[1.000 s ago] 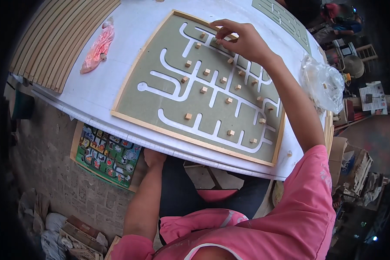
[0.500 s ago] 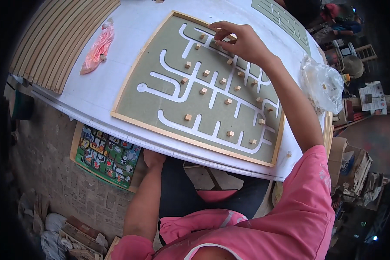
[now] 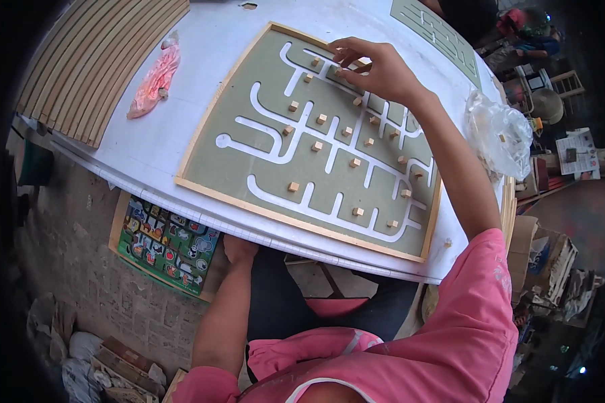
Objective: Assemble a wooden maze or game board by placing wooden blocks into predefined slots.
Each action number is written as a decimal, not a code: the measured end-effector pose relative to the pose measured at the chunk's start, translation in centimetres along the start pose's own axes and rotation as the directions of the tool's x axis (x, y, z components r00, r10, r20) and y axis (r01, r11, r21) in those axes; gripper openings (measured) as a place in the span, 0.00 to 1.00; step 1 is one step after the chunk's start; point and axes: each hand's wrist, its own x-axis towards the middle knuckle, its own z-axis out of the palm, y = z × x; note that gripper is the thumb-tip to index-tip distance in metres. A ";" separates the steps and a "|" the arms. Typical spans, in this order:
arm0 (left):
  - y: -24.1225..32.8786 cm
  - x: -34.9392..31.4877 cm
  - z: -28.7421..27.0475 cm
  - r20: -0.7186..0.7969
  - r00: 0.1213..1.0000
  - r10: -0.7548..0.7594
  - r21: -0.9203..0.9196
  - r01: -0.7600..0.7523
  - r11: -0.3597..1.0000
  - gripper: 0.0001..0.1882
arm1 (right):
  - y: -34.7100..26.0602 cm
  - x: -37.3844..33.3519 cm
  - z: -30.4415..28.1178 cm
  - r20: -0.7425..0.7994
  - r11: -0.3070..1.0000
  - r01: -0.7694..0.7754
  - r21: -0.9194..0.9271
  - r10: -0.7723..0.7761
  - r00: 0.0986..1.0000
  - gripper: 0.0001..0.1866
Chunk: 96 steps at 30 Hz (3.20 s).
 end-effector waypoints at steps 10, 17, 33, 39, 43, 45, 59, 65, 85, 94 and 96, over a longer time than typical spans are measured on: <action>1.4 -0.6 -1.8 0.088 0.994 -0.069 -0.026 0.071 0.997 0.25 | 0.2 0.1 0.3 -0.075 0.997 -0.066 -0.031 0.063 0.995 0.21; 0.3 -0.3 -0.6 0.004 1.000 0.021 0.019 -0.021 1.000 0.26 | -0.1 0.3 0.4 -0.057 0.996 -0.087 -0.010 0.086 0.995 0.20; -2.1 1.0 2.4 -0.005 0.987 0.159 0.184 -0.155 0.971 0.26 | -0.2 0.4 0.7 -0.076 0.995 -0.101 0.001 0.101 0.992 0.15; 0.1 0.0 0.0 0.016 0.998 0.066 0.036 -0.067 0.997 0.26 | 0.3 0.0 0.7 -0.094 0.992 -0.118 0.036 0.120 0.988 0.12; 0.4 -0.1 -0.6 0.062 0.995 -0.083 -0.042 0.085 0.995 0.26 | -0.2 0.2 0.7 -0.088 0.991 -0.131 -0.021 0.129 0.988 0.12; -0.2 0.0 0.0 0.044 0.995 -0.087 -0.027 0.088 0.996 0.26 | -0.2 0.3 0.7 -0.081 0.992 -0.123 -0.014 0.121 0.989 0.12; 0.5 -0.1 -0.7 0.050 0.996 -0.080 -0.044 0.082 0.996 0.27 | -0.1 0.4 -0.4 -0.058 0.987 -0.157 0.019 0.158 0.986 0.16; -0.5 -0.1 0.0 -0.018 1.000 0.013 0.008 -0.013 1.000 0.27 | -0.2 -1.0 -2.1 -0.102 0.987 -0.146 0.073 0.153 0.983 0.15; 1.9 -1.3 -0.4 -0.277 0.960 0.029 -0.033 -0.040 0.999 0.28 | -14.8 -51.4 9.2 -0.327 0.332 -0.166 0.928 0.943 0.058 0.11; 13.5 -22.3 -3.8 -0.487 0.395 0.779 -0.254 -0.917 0.306 0.12 | -11.0 -55.5 21.5 -0.336 0.346 -0.069 0.936 0.934 0.124 0.12; 20.4 -26.1 -6.7 -0.425 0.105 0.899 -0.174 -0.984 0.033 0.15 | -9.8 -55.2 20.9 -0.208 0.207 0.016 0.978 0.978 0.028 0.12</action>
